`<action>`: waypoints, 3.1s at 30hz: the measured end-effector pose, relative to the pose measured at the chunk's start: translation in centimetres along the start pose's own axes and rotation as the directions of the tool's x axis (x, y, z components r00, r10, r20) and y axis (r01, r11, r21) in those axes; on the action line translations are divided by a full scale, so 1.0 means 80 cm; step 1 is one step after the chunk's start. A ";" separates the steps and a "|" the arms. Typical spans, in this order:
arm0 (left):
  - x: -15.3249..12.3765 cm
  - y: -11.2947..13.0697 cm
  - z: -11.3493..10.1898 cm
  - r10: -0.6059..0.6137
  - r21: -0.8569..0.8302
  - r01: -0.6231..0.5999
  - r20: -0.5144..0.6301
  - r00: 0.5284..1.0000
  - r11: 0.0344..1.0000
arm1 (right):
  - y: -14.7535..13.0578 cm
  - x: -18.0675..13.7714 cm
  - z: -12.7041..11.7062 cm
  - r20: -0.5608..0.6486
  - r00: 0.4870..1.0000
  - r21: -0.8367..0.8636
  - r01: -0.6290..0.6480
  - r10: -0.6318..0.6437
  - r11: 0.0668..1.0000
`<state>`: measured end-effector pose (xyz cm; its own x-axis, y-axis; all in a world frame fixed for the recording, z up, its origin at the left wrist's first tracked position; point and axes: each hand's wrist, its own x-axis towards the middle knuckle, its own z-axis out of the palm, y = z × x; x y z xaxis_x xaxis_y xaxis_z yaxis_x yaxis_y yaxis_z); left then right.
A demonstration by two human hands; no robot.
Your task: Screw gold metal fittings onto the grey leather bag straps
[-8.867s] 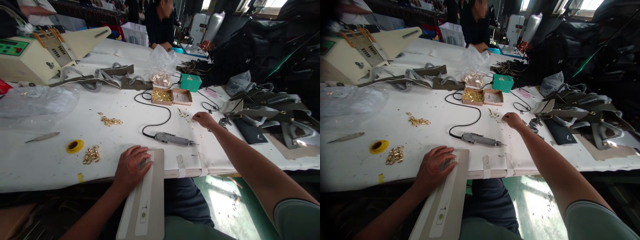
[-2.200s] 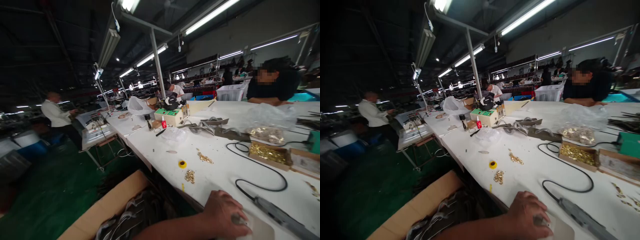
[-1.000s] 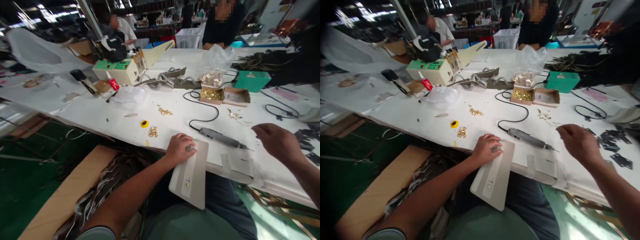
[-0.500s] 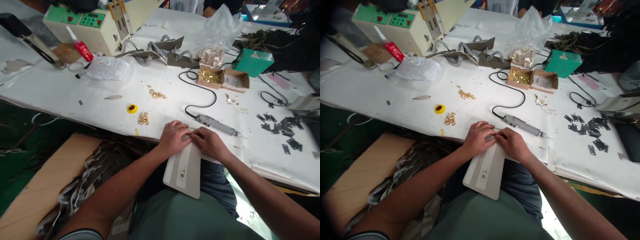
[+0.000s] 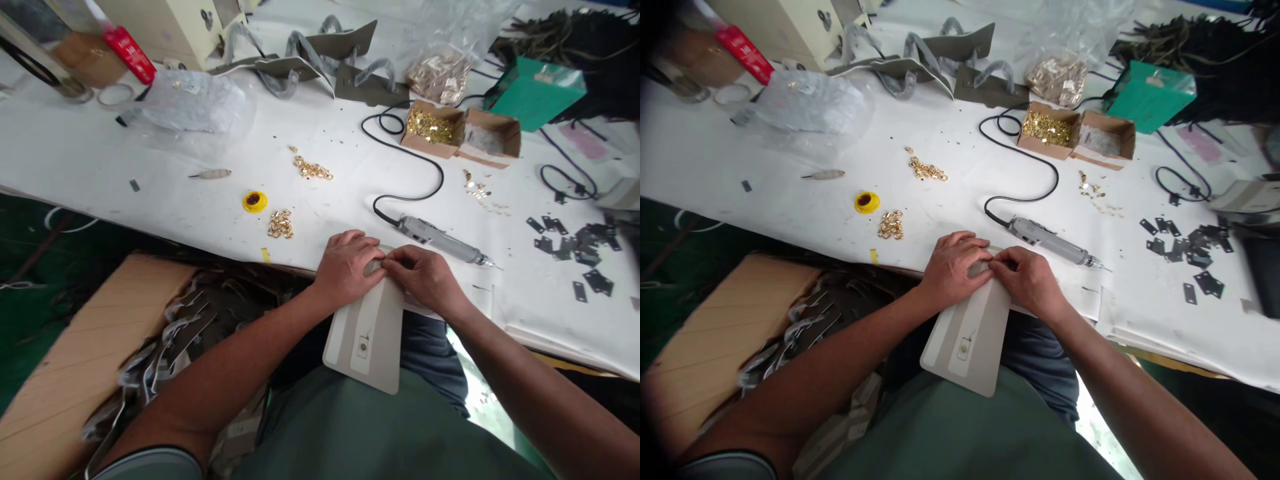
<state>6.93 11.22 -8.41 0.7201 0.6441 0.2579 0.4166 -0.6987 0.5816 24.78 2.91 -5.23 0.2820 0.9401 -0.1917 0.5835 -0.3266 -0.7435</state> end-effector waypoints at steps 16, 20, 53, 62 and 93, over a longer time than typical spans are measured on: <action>0.001 -0.001 0.000 -0.003 0.023 0.003 0.013 1.000 1.000 | -0.009 0.019 -0.017 0.175 0.977 0.067 -0.134 0.121 0.989; 0.000 -0.003 0.003 0.006 0.034 -0.006 0.000 1.000 0.999 | -0.005 0.015 -0.016 0.165 0.985 0.071 -0.068 0.056 0.995; 0.000 0.001 0.001 -0.004 0.015 0.004 -0.010 1.000 1.000 | -0.063 0.020 0.001 -0.512 0.852 0.545 0.417 -0.104 0.727; 0.000 0.000 0.001 -0.005 0.027 0.005 -0.006 1.000 1.000 | -0.061 0.018 0.013 -0.520 0.847 0.475 0.394 -0.110 0.787; 0.000 0.001 0.005 -0.019 0.026 0.020 -0.004 1.000 0.999 | -0.050 0.028 0.021 -0.413 0.873 0.361 0.419 -0.260 0.833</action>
<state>7.15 11.06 -8.66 0.7096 0.6589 0.2496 0.4447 -0.6936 0.5667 21.83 6.48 -3.76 0.4086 0.8652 0.2907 0.3293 0.1573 -0.9310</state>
